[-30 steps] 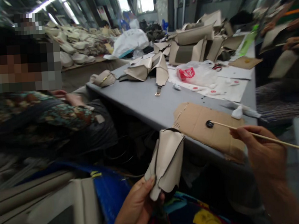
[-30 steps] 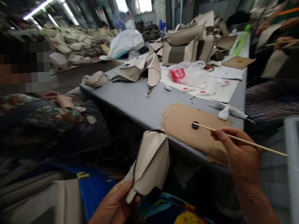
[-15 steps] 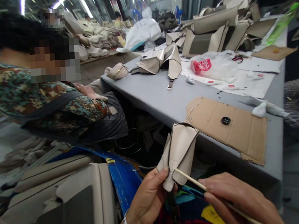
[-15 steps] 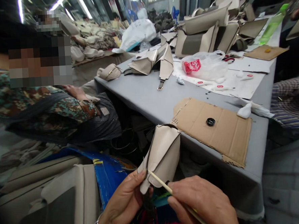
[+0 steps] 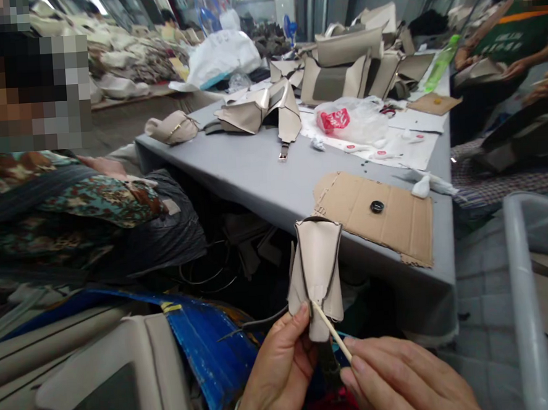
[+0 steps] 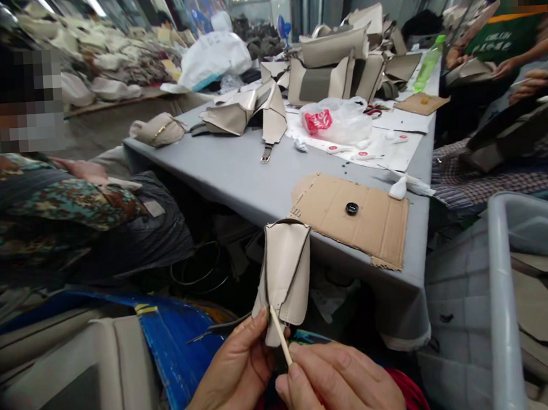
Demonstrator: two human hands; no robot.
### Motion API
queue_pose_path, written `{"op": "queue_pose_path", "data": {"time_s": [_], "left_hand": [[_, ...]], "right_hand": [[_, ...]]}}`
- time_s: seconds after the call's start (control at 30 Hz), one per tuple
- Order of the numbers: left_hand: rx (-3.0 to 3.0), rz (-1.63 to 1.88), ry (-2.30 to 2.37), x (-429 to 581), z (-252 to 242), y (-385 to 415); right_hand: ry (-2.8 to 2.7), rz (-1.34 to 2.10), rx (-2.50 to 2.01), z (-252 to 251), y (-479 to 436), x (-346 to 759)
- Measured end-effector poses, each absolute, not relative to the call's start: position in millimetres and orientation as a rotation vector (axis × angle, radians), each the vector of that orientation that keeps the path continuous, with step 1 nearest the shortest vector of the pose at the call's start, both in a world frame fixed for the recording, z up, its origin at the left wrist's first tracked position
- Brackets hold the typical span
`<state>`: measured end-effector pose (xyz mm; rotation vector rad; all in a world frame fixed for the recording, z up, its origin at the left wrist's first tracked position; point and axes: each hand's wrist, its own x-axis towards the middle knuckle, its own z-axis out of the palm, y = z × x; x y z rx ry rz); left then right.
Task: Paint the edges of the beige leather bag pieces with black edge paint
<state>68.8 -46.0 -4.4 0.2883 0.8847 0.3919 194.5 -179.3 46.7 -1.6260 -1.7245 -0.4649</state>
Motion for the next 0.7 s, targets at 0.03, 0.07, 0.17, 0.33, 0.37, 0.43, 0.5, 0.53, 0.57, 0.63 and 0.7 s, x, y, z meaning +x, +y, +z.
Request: {"op": "queue_pose_path", "data": {"time_s": [0.03,0.07,0.17,0.33,0.37,0.43,0.5,0.53,0.57,0.63,0.7], "left_hand": [[0.287,0.390,0.882,68,-5,-46],[0.287,0.390,0.881,68,-6,-46],[0.302,0.385,0.871,68,-6,-44],[0.318,0.383,0.842,70,-4,-44],[0.320,0.390,0.841,70,-4,-45],[0.326,0.402,0.841,71,-4,-45],[0.329,0.403,0.841,71,-4,-46],[0.325,0.403,0.841,71,-5,-46],[0.322,0.400,0.840,71,-6,-46],[0.318,0.395,0.843,71,-8,-46],[0.324,0.393,0.848,71,-8,-47]], "right_hand": [[-1.718,-0.466,-1.639,46,-181,193],[-1.708,-0.468,-1.646,46,-181,192],[-1.672,-0.491,-1.637,40,-183,187],[-1.655,-0.479,-1.600,28,-183,182],[-1.654,-0.479,-1.592,27,-183,182],[-1.652,-0.480,-1.583,25,-182,182],[-1.646,-0.477,-1.587,25,-181,183],[-1.642,-0.473,-1.587,24,-181,184],[-1.639,-0.466,-1.590,24,-180,185],[-1.639,-0.456,-1.595,24,-180,187],[-1.650,-0.440,-1.598,25,-181,189]]}}
